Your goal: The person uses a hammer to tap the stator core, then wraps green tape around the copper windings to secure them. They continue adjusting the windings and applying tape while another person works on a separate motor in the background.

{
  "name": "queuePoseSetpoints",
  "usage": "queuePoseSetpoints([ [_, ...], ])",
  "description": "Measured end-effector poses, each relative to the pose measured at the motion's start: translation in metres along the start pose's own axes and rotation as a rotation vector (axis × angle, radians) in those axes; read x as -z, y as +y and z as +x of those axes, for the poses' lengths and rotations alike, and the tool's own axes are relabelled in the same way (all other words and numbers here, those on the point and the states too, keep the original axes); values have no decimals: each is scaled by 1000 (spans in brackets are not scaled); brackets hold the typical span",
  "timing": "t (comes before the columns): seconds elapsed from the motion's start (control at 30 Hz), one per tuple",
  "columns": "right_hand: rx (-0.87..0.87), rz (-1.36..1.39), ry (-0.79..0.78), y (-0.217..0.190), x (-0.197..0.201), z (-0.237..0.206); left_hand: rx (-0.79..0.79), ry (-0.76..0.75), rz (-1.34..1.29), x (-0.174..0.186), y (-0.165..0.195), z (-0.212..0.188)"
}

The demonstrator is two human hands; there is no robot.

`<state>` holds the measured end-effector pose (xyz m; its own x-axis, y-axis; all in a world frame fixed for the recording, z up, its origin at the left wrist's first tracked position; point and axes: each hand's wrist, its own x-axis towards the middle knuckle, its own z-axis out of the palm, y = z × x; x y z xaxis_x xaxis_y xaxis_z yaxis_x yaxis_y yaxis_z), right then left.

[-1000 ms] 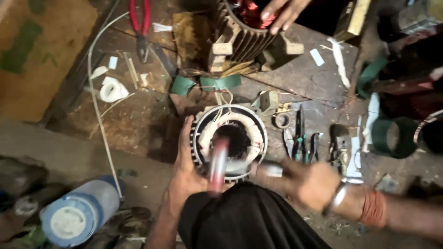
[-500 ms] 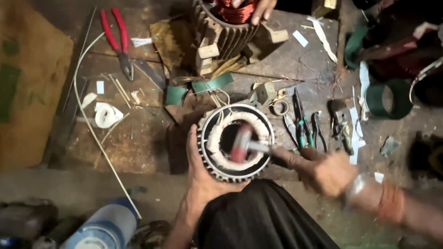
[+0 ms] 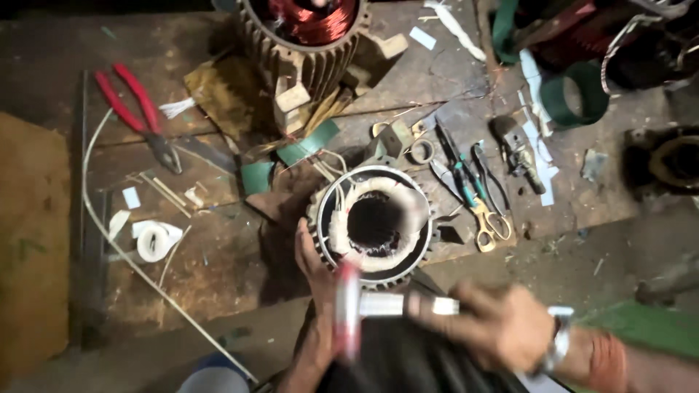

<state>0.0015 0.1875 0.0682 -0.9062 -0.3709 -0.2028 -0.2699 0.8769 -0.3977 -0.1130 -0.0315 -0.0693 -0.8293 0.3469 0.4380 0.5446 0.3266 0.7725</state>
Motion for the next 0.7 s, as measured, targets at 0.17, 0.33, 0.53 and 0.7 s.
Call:
queuePoseSetpoints([
  [0.17,-142,410,304,-26,-36,-37,336,-160,-97,27,-16,13],
  [0.33,-744,1693,436,-19,-62,-28,34,-407,-169,43,-35,55],
  [0.53,-1096,1578,243,-40,-78,-21,123,-600,-200,39,-35,82],
  [0.7,-1044,1475,373,-80,-110,-17,107,-611,-137,33,-34,80],
])
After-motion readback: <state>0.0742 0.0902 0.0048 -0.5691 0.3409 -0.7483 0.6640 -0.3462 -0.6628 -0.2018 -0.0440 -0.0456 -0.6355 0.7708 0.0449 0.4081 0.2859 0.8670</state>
